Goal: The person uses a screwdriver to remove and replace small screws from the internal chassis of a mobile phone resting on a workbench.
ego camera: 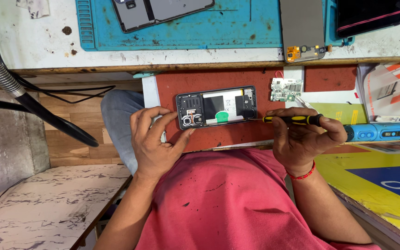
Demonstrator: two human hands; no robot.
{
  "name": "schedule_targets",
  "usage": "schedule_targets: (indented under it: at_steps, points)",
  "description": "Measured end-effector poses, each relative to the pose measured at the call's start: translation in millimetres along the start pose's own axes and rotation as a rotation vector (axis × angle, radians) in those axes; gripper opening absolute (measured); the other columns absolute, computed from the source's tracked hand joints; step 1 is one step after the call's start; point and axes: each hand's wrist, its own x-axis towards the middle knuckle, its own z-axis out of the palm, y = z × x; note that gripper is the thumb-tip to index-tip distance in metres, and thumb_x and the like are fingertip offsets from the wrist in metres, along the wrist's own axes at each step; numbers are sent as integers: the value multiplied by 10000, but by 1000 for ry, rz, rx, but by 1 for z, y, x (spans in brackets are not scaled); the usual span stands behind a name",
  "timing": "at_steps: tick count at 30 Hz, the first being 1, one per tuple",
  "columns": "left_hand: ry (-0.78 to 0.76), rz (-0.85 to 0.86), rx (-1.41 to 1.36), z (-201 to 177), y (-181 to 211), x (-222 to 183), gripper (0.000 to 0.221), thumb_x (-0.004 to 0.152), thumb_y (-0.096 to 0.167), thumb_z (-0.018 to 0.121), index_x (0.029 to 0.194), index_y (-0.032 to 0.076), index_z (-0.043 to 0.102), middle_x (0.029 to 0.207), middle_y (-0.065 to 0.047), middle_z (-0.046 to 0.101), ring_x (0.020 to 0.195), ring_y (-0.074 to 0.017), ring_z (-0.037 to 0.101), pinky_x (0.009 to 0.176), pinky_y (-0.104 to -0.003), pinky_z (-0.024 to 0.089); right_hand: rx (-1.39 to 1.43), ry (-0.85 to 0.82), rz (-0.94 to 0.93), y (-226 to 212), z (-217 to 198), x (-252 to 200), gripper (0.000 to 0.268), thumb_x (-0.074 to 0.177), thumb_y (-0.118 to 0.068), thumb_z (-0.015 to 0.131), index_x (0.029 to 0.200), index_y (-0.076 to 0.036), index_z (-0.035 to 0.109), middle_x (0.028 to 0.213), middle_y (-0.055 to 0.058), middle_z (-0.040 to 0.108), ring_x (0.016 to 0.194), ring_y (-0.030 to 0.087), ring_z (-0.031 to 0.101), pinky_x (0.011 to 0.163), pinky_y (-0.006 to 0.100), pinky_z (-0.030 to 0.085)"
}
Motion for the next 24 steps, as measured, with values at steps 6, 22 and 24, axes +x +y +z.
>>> schedule_targets:
  at_steps: [6,22,24]
  points:
    - [3,-7,-1,-2,3,1,403,752,257,946,1062,90,749,1109,-43,630,1102,-258,531,942,-392,464,-42,-27,-46,0,0,-1,643,958,183,647,1280,-156,206,1120,225,586,932,296,723,843,398,666]
    - [44,6,-39,-5,3,3,413,739,232,941,1067,81,740,1116,-47,633,1085,-262,559,952,-406,468,-540,-391,-141,-60,-21,60,367,784,-127,928,822,-80,566,739,85,642,637,248,669,542,372,504]
    - [49,8,-47,-5,1,3,405,745,240,944,1054,81,735,1108,-47,632,1079,-259,561,952,-417,465,-691,-467,-93,-76,-25,73,336,769,-221,929,808,-57,639,683,60,605,561,246,617,507,392,468]
